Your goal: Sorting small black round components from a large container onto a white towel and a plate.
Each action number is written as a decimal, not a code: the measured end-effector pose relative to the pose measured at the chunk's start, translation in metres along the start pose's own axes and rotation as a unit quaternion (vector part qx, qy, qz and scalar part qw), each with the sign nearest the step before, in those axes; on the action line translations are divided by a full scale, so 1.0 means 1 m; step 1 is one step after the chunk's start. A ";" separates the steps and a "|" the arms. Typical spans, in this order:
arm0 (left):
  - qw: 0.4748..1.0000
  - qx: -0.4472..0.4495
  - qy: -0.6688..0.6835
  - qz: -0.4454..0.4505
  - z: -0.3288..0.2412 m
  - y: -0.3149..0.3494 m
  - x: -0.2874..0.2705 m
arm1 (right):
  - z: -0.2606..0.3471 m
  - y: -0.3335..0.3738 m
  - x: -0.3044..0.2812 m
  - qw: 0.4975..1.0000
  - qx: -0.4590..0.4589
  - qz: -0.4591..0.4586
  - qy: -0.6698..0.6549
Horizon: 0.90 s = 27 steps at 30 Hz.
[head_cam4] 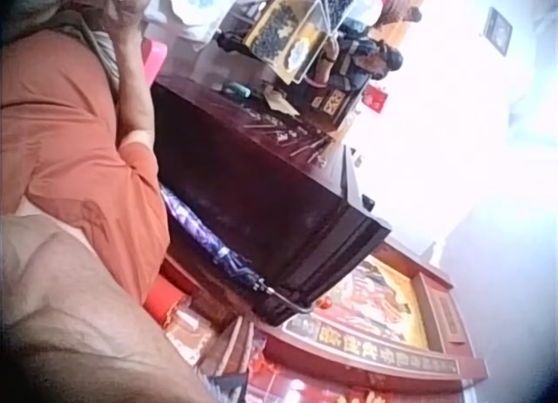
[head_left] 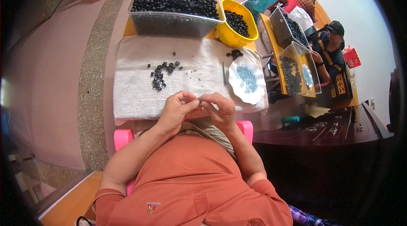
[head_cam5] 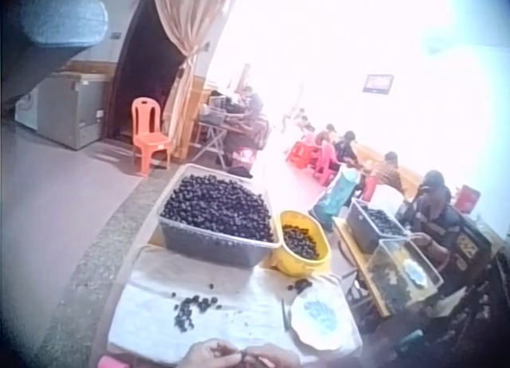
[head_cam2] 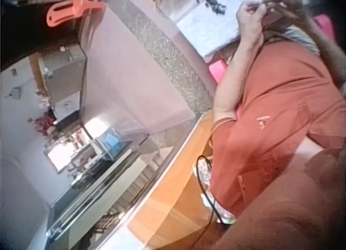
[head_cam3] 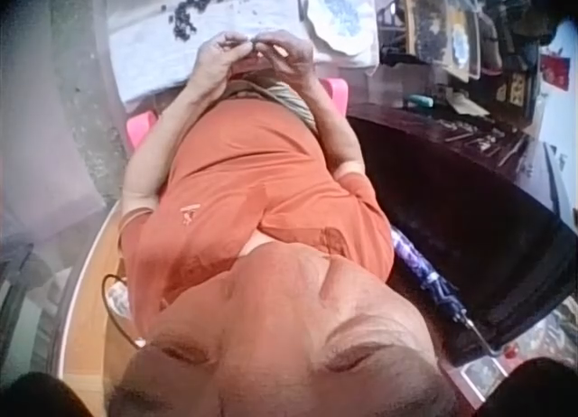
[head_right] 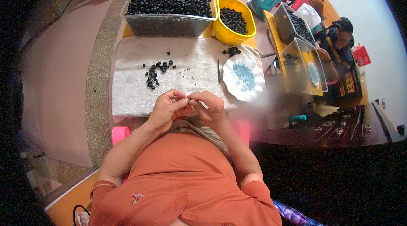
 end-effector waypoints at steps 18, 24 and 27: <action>0.999 -0.023 -0.015 0.022 -0.001 0.003 0.007 | -0.037 0.007 0.000 0.923 0.295 0.131 -0.208; 0.999 -0.025 -0.025 0.032 0.002 0.001 0.005 | -0.033 0.004 0.002 0.910 0.302 0.159 -0.235; 0.999 -0.028 -0.016 0.020 -0.003 0.003 0.005 | -0.035 0.004 0.001 0.949 0.230 0.144 -0.161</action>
Point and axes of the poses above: each hand's wrist, its own y-axis away from the middle knuckle, its own x-axis out of the palm, z = x × y, the point moved 7 cm from there along -y, towards the middle knuckle, and after that the axes turned 8 degrees about -z, right-handed, at the moved point
